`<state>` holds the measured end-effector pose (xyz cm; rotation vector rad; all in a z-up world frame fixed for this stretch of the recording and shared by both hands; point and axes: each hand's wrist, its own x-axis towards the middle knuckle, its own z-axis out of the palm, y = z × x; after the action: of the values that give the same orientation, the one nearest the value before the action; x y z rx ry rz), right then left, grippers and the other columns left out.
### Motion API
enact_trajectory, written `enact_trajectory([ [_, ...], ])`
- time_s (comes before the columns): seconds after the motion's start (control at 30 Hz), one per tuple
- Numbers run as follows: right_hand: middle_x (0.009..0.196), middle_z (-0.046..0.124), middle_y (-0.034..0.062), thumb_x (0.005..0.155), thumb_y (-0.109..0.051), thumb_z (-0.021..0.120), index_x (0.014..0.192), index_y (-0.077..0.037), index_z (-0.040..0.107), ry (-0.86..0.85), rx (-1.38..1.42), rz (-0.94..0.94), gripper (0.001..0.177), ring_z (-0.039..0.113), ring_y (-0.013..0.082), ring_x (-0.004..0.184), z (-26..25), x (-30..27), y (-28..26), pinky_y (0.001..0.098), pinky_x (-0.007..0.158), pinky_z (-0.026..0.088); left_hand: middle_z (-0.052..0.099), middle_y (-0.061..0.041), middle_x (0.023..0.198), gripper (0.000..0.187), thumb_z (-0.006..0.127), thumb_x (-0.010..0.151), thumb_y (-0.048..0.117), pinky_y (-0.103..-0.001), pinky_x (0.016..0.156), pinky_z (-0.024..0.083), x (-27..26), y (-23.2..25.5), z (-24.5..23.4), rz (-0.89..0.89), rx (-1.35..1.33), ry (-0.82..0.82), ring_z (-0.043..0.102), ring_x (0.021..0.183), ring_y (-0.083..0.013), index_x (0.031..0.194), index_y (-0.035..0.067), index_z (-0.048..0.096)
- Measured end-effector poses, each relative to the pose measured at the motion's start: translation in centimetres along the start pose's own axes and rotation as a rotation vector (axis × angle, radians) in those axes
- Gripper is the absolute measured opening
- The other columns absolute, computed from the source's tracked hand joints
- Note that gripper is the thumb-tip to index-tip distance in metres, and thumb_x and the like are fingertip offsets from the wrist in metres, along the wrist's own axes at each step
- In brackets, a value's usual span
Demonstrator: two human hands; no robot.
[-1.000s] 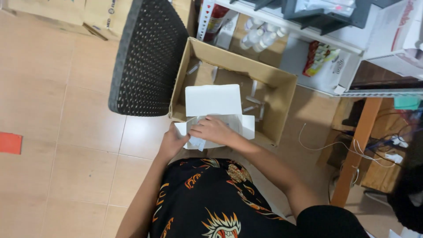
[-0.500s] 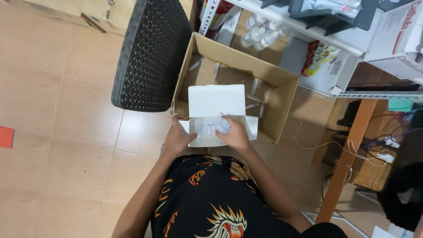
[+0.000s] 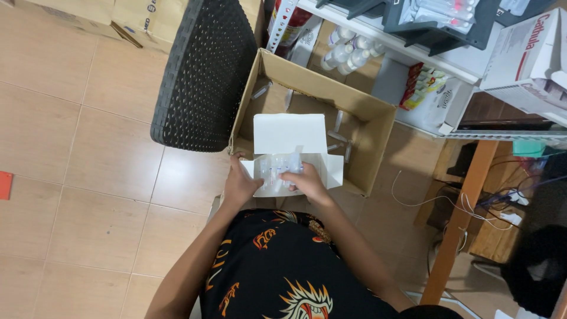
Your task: The person sits on a chair and organizes small medical vials from a cardboard box into a white tray. They pick up the vials by hand and place them into the tray slots, then move the filled tray to a nearby shelf.
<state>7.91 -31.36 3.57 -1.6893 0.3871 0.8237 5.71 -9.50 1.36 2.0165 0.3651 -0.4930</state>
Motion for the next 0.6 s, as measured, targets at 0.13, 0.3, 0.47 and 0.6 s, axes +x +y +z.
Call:
enact_trajectory([
  [0.13,0.084,0.075,0.0074,0.078,-0.022,0.081,0.099,-0.003,0.071,0.049,-0.156,0.034,0.029,0.068,0.0163,0.065,1.9,1.2,0.1,0.0284,0.060,0.058,0.057,-0.029,0.131,0.101,0.088,0.063,0.013,-0.046,0.094,0.054,-0.1,0.3,-0.3,0.033,-0.022,-0.002,0.064,0.115,-0.0433,0.143,0.007,0.028],
  [0.3,0.082,0.076,0.0076,0.078,-0.021,0.081,0.103,-0.004,0.072,0.150,-0.381,-0.145,0.031,0.073,0.0155,0.069,2.8,1.2,0.1,0.0305,0.067,0.058,0.060,-0.027,0.130,0.099,0.090,0.063,0.015,-0.046,0.093,0.053,-0.6,1.2,-0.6,-0.053,0.031,0.032,0.064,0.114,-0.0440,0.142,0.011,0.031],
  [0.47,0.083,0.076,0.0079,0.078,-0.018,0.077,0.103,-0.004,0.072,0.148,-0.324,-0.097,0.029,0.073,0.0163,0.070,1.2,1.4,0.9,0.0322,0.067,0.059,0.060,-0.028,0.129,0.098,0.090,0.065,0.015,-0.045,0.096,0.053,-0.3,0.9,-0.5,-0.033,0.018,0.020,0.065,0.114,-0.0445,0.143,0.009,0.030],
  [0.6,0.087,0.078,0.0075,0.079,-0.021,0.080,0.103,-0.004,0.072,0.154,-0.423,-0.126,0.031,0.075,0.0181,0.075,1.0,1.3,0.9,0.0337,0.073,0.058,0.058,-0.028,0.132,0.099,0.090,0.065,0.014,-0.045,0.095,0.054,-0.3,1.0,-0.5,-0.031,-0.003,0.006,0.064,0.114,-0.0442,0.143,0.008,0.029],
])
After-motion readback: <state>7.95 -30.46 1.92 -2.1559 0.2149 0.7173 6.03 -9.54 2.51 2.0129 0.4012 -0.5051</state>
